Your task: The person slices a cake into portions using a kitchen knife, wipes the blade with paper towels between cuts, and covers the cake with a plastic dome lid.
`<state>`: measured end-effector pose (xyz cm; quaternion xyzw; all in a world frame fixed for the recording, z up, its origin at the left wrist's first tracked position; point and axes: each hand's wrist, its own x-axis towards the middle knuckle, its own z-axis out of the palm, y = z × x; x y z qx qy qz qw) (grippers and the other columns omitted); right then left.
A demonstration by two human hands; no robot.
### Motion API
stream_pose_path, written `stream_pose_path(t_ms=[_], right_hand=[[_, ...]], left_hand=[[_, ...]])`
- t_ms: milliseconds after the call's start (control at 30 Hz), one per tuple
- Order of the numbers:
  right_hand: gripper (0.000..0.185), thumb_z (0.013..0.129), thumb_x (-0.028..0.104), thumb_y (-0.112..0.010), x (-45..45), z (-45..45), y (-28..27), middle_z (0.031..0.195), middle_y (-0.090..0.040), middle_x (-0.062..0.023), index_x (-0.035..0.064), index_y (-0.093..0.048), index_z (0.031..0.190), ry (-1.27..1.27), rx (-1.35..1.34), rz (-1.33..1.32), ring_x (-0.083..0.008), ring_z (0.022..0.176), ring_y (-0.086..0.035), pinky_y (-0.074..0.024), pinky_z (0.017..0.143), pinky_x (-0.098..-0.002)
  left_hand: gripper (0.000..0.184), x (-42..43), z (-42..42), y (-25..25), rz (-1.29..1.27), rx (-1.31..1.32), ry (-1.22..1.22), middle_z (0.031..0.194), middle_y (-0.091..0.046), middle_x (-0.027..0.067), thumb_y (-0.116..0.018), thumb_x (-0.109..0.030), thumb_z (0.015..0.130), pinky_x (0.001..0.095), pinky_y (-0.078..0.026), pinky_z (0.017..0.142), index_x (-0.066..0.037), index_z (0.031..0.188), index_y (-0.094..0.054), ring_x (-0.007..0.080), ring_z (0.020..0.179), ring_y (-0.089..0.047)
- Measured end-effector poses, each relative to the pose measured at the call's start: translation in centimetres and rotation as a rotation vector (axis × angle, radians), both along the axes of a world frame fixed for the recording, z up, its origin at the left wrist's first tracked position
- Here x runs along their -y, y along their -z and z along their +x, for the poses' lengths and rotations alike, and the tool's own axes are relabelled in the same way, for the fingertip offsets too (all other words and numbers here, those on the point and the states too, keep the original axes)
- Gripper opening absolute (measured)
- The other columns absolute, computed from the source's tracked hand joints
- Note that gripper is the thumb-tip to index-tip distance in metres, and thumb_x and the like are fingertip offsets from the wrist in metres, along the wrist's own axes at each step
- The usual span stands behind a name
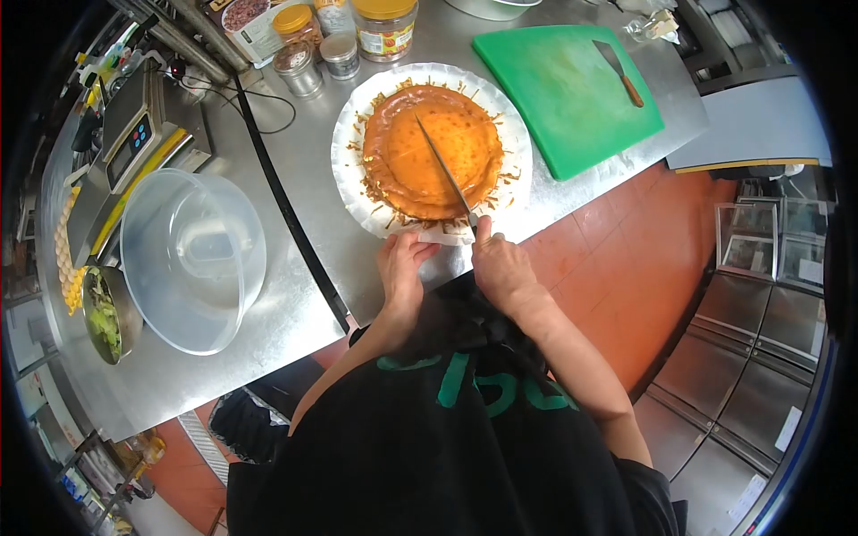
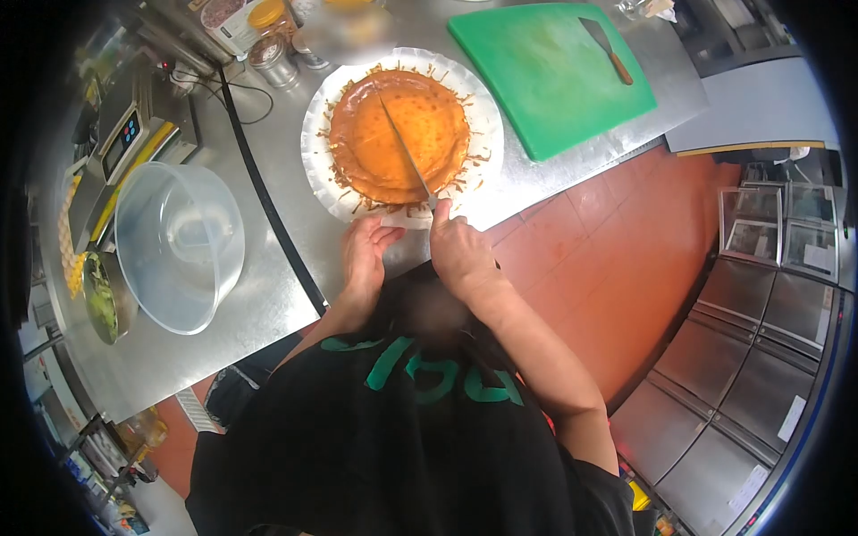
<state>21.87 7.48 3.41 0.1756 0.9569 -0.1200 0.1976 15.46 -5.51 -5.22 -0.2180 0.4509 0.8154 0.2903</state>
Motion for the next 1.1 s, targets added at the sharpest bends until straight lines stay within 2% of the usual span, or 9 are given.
stream_pose_path(t_ms=[67,133,367,467,667,867,967,1033,1100], right_hand=[[0.029,0.086,0.004,-0.042,0.2,-0.1,0.3,0.083,-0.059,-0.0290,-0.0081,-0.035,0.112,0.027,0.007,-0.009,-0.0439,0.073,-0.062,-0.0515,0.065,-0.0478],[0.043,0.084,-0.001,-0.046,0.2,-0.2,0.6,0.087,-0.060,-0.0273,-0.0120,-0.032,0.122,0.033,0.103,0.006,-0.0388,0.076,-0.065,-0.0541,0.064,-0.0433],[0.038,0.084,0.000,-0.046,0.0,0.8,4.1,0.086,-0.059,-0.0265,-0.0117,-0.033,0.118,0.016,0.018,0.037,-0.0371,0.069,-0.065,-0.0547,0.060,-0.0416],[0.037,0.084,-0.001,-0.046,0.0,0.9,4.3,0.086,-0.059,-0.0268,-0.0116,-0.033,0.117,0.020,0.012,0.047,-0.0370,0.070,-0.065,-0.0548,0.060,-0.0416],[0.035,0.085,0.001,-0.045,-0.2,1.0,3.9,0.088,-0.058,-0.0273,-0.0103,-0.034,0.117,-0.005,0.001,0.020,-0.0368,0.073,-0.065,-0.0546,0.061,-0.0418],[0.029,0.088,0.001,-0.042,-0.3,1.0,4.4,0.090,-0.058,-0.0276,-0.0086,-0.037,0.115,-0.003,0.005,0.013,-0.0383,0.076,-0.064,-0.0542,0.064,-0.0434],[0.030,0.088,0.002,-0.042,-0.5,0.9,4.2,0.091,-0.058,-0.0273,-0.0086,-0.037,0.115,0.025,0.017,-0.033,-0.0391,0.077,-0.064,-0.0540,0.065,-0.0434],[0.037,0.094,0.018,-0.038,-0.6,1.1,4.3,0.093,-0.058,-0.0282,-0.0095,-0.035,0.119,0.039,0.020,-0.066,-0.0427,0.079,-0.061,-0.0504,0.066,-0.0481],[0.037,0.094,0.016,-0.037,-0.6,1.0,3.8,0.094,-0.058,-0.0282,-0.0095,-0.034,0.120,0.049,0.032,-0.075,-0.0426,0.080,-0.061,-0.0504,0.067,-0.0480]], left_hand=[[0.018,0.0,0.1,-0.2,-0.011,-0.012,0.003,0.088,-0.056,0.0149,-0.051,-0.007,0.083,0.0443,-0.055,0.075,0.007,0.094,-0.049,0.0297,0.078,-0.061],[0.016,-0.1,0.1,-0.8,-0.076,-0.034,0.002,0.087,-0.055,0.0144,-0.051,-0.007,0.083,0.0436,-0.055,0.073,0.007,0.092,-0.049,0.0287,0.077,-0.061],[0.015,0.3,0.7,-0.3,-0.174,-0.127,0.071,0.083,-0.056,0.0130,-0.054,-0.009,0.084,0.0382,-0.055,0.072,0.005,0.088,-0.052,0.0246,0.074,-0.061],[0.021,0.3,1.1,-0.4,-0.222,-0.226,0.063,0.078,-0.059,0.0109,-0.059,-0.016,0.086,0.0263,-0.050,0.066,0.004,0.086,-0.056,0.0198,0.063,-0.062],[0.025,2.0,1.3,0.0,-0.346,-0.259,0.095,0.077,-0.060,0.0106,-0.062,-0.022,0.088,0.0273,-0.052,0.062,0.002,0.086,-0.056,0.0207,0.068,-0.065],[0.027,1.7,0.9,-1.9,-0.058,0.044,0.104,0.082,-0.058,0.0135,-0.063,-0.021,0.088,0.0315,-0.056,0.064,0.003,0.095,-0.053,0.0254,0.070,-0.066],[0.034,1.2,0.6,0.1,0.000,0.009,0.215,0.087,-0.059,0.0147,-0.061,-0.022,0.088,0.0396,-0.055,0.075,0.006,0.103,-0.049,0.0297,0.080,-0.065],[0.037,1.0,0.3,0.0,0.078,0.063,0.226,0.095,-0.057,0.0181,-0.061,-0.022,0.088,0.0441,-0.052,0.085,0.008,0.105,-0.048,0.0321,0.091,-0.062],[0.039,0.4,0.0,-0.4,0.102,0.135,0.186,0.102,-0.055,0.0198,-0.061,-0.022,0.088,0.0464,-0.049,0.090,0.009,0.108,-0.046,0.0338,0.099,-0.058]])
